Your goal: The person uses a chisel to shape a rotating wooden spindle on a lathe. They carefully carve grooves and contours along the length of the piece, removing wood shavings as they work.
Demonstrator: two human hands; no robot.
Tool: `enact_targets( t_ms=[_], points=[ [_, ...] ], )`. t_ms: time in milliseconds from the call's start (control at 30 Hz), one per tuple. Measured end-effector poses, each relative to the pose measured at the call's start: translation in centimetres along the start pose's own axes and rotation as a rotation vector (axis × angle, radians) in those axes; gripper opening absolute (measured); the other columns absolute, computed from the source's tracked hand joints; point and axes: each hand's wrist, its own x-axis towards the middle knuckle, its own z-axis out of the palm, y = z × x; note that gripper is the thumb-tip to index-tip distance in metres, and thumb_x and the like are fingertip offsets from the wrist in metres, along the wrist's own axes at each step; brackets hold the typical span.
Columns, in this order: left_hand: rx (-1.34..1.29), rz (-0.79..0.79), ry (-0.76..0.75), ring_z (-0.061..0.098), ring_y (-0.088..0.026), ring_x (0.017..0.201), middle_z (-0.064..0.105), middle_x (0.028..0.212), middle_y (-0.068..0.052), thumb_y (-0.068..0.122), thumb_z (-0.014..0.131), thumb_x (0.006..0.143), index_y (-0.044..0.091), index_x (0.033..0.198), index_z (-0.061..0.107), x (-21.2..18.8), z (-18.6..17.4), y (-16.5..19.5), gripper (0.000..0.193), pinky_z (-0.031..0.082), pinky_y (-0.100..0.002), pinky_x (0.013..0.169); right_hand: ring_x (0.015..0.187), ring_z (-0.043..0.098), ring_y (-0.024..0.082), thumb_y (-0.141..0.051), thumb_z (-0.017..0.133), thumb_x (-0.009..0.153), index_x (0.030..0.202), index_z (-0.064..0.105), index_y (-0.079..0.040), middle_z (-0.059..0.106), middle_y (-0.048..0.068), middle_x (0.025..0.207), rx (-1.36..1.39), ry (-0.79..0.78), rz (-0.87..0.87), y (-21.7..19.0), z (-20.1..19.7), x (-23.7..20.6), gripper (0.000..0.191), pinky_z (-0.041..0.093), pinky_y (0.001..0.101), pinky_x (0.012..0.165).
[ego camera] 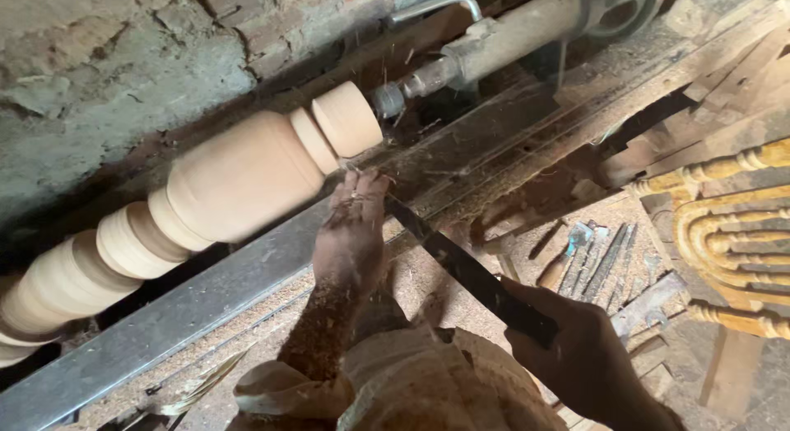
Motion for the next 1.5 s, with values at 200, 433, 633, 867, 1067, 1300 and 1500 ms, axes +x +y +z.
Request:
enact_targets(
  t_ms=[200, 433, 633, 867, 1067, 1300, 1500],
  points=[
    [0.163, 0.174, 0.254, 0.042, -0.039, 0.145, 0.040, 0.155, -0.024, -0.015, 0.043, 0.079, 0.003, 0.151, 0.039, -0.4, -0.5, -0.1, 0.075, 0.046, -0.046, 0.117, 0.058, 0.061, 0.015, -0.021, 0.082, 0.076, 0.138, 0.069, -0.025, 0.074, 0.013, 0.069, -0.025, -0.081, 0.236, -1.8, -0.1, -0.5, 0.064, 0.051, 0.0338, 0.058],
    [-0.051, 0.081, 0.175, 0.048, -0.042, 0.139, 0.047, 0.153, -0.023, 0.006, 0.055, 0.086, 0.008, 0.149, 0.046, -0.8, -0.5, -0.1, 0.064, 0.052, -0.053, 0.096, 0.067, 0.075, 0.015, -0.022, 0.081, 0.074, 0.137, 0.068, -0.024, 0.082, 0.009, 0.076, 0.008, -0.031, 0.108, 0.9, 1.2, -1.3, 0.065, 0.060, 0.0305, 0.067],
    [-0.156, 0.377, 0.486, 0.053, -0.039, 0.138, 0.059, 0.143, -0.016, 0.015, 0.062, 0.096, 0.006, 0.132, 0.059, -0.7, 0.1, 0.3, 0.037, 0.045, -0.055, 0.114, 0.085, 0.077, 0.015, -0.022, 0.088, 0.070, 0.139, 0.066, -0.026, 0.084, 0.006, 0.098, 0.052, 0.043, 0.126, 4.8, 3.8, -2.2, 0.073, 0.061, 0.0310, 0.081],
    [-0.126, 0.398, 0.463, 0.053, -0.039, 0.140, 0.057, 0.147, -0.020, 0.008, 0.053, 0.099, 0.000, 0.133, 0.057, 0.8, 1.3, -0.1, 0.036, 0.043, -0.053, 0.117, 0.090, 0.076, 0.018, -0.018, 0.085, 0.070, 0.138, 0.067, -0.020, 0.079, 0.007, 0.102, 0.100, 0.139, 0.109, 5.2, 6.3, -3.9, 0.070, 0.061, 0.0317, 0.081],
    [-0.082, 0.427, 0.461, 0.053, -0.038, 0.140, 0.056, 0.148, -0.021, 0.010, 0.052, 0.103, 0.000, 0.134, 0.056, 1.5, 2.1, -0.5, 0.033, 0.042, -0.050, 0.117, 0.088, 0.075, 0.017, -0.016, 0.086, 0.068, 0.139, 0.065, -0.017, 0.082, 0.009, 0.100, 0.136, 0.173, 0.062, 3.3, 6.8, -4.0, 0.074, 0.059, 0.0306, 0.078],
    [0.020, 0.502, 0.463, 0.051, -0.038, 0.140, 0.054, 0.148, -0.022, 0.011, 0.050, 0.102, -0.003, 0.137, 0.052, 2.0, 1.0, -0.6, 0.038, 0.042, -0.051, 0.116, 0.083, 0.078, 0.017, -0.015, 0.083, 0.072, 0.141, 0.065, -0.023, 0.079, 0.009, 0.091, 0.150, 0.170, 0.290, 2.2, 8.4, -4.6, 0.072, 0.060, 0.0309, 0.080],
    [-0.113, 0.496, 0.380, 0.047, -0.043, 0.142, 0.052, 0.147, -0.026, 0.000, 0.055, 0.095, -0.006, 0.137, 0.049, 1.1, -1.0, -0.2, 0.043, 0.040, -0.053, 0.118, 0.094, 0.078, 0.018, -0.018, 0.081, 0.073, 0.140, 0.065, -0.019, 0.084, 0.010, 0.100, 0.194, 0.239, 0.164, 1.6, 10.4, -5.1, 0.069, 0.061, 0.0320, 0.086]
  ],
)
